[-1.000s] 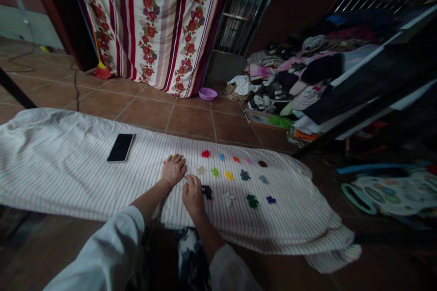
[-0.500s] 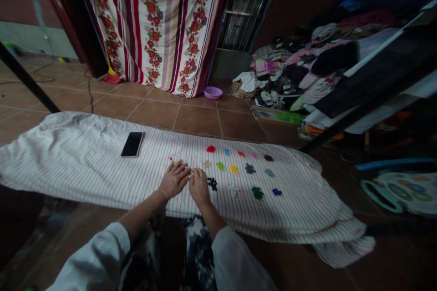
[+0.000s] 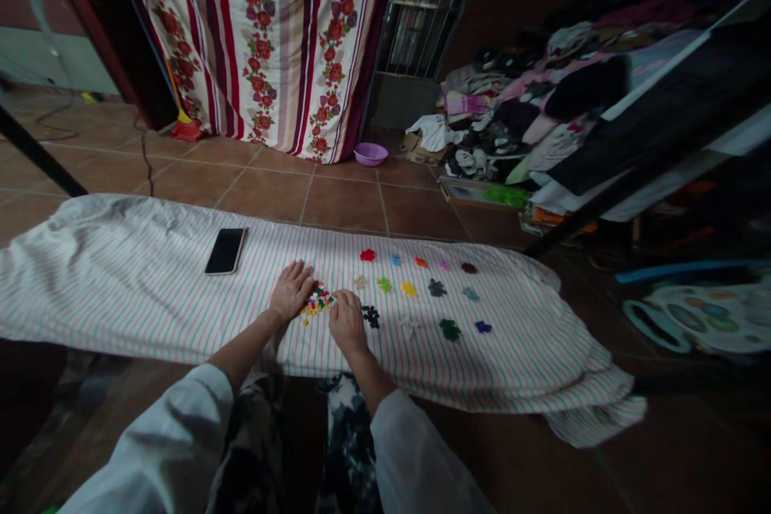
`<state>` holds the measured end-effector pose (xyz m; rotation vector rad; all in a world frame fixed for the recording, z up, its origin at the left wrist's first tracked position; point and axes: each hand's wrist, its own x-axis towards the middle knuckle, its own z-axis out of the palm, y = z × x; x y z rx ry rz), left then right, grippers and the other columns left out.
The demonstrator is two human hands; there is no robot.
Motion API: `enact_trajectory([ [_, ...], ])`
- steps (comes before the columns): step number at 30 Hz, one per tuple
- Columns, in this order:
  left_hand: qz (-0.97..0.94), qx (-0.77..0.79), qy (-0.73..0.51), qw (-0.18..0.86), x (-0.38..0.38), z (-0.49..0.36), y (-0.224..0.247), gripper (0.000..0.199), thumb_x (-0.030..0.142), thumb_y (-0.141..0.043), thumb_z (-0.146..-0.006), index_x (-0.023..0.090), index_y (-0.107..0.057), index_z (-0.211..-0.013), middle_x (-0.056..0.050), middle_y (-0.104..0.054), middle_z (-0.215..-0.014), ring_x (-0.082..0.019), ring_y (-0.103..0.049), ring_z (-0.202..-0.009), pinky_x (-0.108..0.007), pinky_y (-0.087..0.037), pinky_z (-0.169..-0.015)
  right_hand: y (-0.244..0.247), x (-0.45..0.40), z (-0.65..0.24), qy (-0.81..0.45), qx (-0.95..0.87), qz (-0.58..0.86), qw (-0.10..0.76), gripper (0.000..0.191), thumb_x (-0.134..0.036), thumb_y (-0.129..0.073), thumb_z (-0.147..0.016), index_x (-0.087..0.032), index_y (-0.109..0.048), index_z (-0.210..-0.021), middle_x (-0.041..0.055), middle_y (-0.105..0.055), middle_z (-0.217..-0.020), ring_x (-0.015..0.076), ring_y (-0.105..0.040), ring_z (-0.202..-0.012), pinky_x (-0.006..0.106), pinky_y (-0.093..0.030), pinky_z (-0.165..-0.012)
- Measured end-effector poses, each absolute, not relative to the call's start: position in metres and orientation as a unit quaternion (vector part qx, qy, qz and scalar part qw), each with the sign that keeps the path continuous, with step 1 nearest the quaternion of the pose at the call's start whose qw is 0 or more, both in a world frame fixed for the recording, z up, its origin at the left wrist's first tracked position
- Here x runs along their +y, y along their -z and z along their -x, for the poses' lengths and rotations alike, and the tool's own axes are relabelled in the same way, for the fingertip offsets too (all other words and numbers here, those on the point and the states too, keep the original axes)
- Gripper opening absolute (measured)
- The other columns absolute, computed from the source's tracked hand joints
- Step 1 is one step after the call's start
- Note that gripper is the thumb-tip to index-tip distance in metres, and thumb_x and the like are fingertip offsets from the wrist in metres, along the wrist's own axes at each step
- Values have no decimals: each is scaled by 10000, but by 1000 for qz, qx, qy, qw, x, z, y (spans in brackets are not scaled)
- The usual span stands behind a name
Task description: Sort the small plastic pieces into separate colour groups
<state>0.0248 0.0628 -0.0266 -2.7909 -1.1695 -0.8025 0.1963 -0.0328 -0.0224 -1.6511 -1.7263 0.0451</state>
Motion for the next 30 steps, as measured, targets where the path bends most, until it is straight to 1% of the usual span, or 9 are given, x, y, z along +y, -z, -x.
enact_trajectory([
  [4, 906, -345, 246, 16, 55, -31, 30, 327, 209, -340, -961, 225, -599, -1160, -109, -582, -1346, -265, -338, -1420, -610, -326, -1116, 23, -32, -196, -13, -673, 641, 368, 311, -75, -371, -869, -166, -609, -1047, 103, -608, -1022, 230, -528, -1028, 383, -443, -938],
  [9, 924, -292, 247, 11, 36, -48, 24, 289, 219, -379, -954, 217, -625, -1107, -122, -609, -1301, -235, -428, -1358, -574, -343, -1123, 23, -32, -196, -13, -674, 641, 367, 295, -66, -395, -858, -166, -606, -1038, 105, -614, -1035, 225, -525, -1045, 378, -444, -942],
  [11, 918, -317, 240, 6, 26, -55, 17, 323, 272, -379, -963, 204, -617, -1170, -130, -601, -1315, -253, -439, -1352, -554, -377, -1101, 23, -32, -196, -15, -670, 645, 367, 284, -71, -412, -858, -169, -603, -1045, 104, -616, -1045, 225, -523, -1053, 378, -442, -953],
  [13, 906, -357, 227, 6, 16, -58, 9, 415, 361, -394, -961, 182, -557, -1298, -152, -536, -1396, -284, -411, -1375, -538, -380, -1098, 22, -32, -196, -19, -667, 647, 371, 283, -72, -421, -857, -167, -601, -1055, 106, -616, -1059, 225, -519, -1055, 375, -439, -962],
  [16, 903, -373, 213, 29, 0, -55, -1, 493, 397, -393, -957, 173, -494, -1384, -167, -414, -1499, -311, -302, -1437, -530, -307, -1143, 22, -32, -195, -27, -665, 648, 371, 282, -73, -416, -861, -162, -607, -1049, 109, -615, -1050, 228, -520, -1028, 372, -442, -952],
  [19, 904, -374, 204, 41, -13, -48, -1, 504, 381, -386, -959, 208, -443, -1430, -143, -345, -1545, -306, -234, -1465, -524, -260, -1164, 22, -32, -195, -30, -667, 650, 363, 291, -69, -402, -863, -177, -621, -1021, 101, -615, -1018, 231, -525, -1005, 381, -445, -934],
  [24, 887, -423, 183, 28, -21, -40, 10, 511, 368, -361, -970, 238, -394, -1462, -119, -351, -1546, -301, -264, -1454, -501, -312, -1135, 22, -31, -196, -31, -670, 647, 364, 308, -83, -393, -879, -177, -640, -1038, 102, -614, -1039, 227, -529, -1029, 382, -440, -948],
  [28, 902, -401, 161, 17, -12, -39, 11, 499, 373, -347, -974, 273, -393, -1460, -59, -370, -1543, -295, -250, -1459, -508, -293, -1146, 24, -30, -196, -34, -668, 646, 367, 312, -85, -391, -882, -172, -647, -1037, 104, -618, -1044, 220, -535, -1037, 373, -438, -950],
  [30, 903, -399, 157, 17, -5, -39, 10, 504, 371, -341, -974, 262, -386, -1464, -62, -388, -1533, -302, -255, -1457, -522, -289, -1143, 25, -29, -196, -32, -667, 646, 370, 314, -88, -390, -880, -165, -646, -1043, 110, -618, -1046, 222, -534, -1039, 377, -435, -955],
])
